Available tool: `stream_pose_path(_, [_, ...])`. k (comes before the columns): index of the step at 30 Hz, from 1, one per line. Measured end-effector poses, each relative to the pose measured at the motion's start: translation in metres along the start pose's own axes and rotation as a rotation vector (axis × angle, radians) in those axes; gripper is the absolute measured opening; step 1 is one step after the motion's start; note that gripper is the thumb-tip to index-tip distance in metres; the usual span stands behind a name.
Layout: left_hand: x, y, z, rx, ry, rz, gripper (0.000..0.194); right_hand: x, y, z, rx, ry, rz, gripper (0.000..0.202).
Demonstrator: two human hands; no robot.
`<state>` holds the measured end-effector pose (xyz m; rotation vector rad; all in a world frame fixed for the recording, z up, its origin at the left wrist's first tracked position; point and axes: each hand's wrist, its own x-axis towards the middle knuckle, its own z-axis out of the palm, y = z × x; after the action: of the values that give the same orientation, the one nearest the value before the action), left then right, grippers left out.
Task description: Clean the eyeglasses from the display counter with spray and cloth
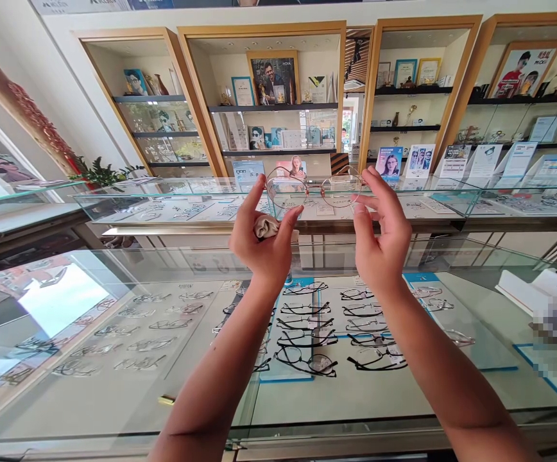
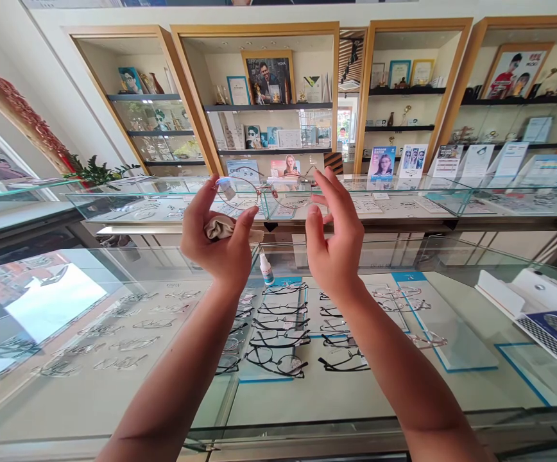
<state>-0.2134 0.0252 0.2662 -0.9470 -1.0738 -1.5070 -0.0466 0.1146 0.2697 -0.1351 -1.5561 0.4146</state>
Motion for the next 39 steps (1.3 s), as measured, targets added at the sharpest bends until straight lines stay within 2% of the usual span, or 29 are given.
stream_pose_path(3, [0.0, 0.001, -0.001, -0.021, -0.016, -0.036, 0.058, 0.001, -0.001, 0.0, 0.052, 0.006, 0.013, 0.051])
stream_pose_path(9, [0.007, 0.01, -0.006, -0.085, -0.128, -0.086, 0.056, 0.008, 0.002, -0.008, 0.052, 0.033, 0.046, 0.041])
stream_pose_path(17, [0.006, 0.016, -0.006, -0.131, -0.131, -0.075, 0.055, 0.014, 0.005, -0.012, 0.13, 0.067, 0.125, 0.035])
stream_pose_path(23, [0.0, 0.01, -0.002, -0.111, -0.104, -0.031, 0.058, 0.014, 0.002, -0.012, 0.15, 0.096, 0.069, 0.029])
stream_pose_path(27, [-0.003, 0.006, 0.0, -0.111, -0.09, -0.02, 0.059, 0.014, -0.002, -0.012, 0.139, 0.084, 0.063, 0.032])
stream_pose_path(39, [-0.005, -0.009, 0.009, -0.217, -0.204, -0.06, 0.055, 0.011, -0.01, -0.008, 0.294, 0.049, 0.138, 0.032])
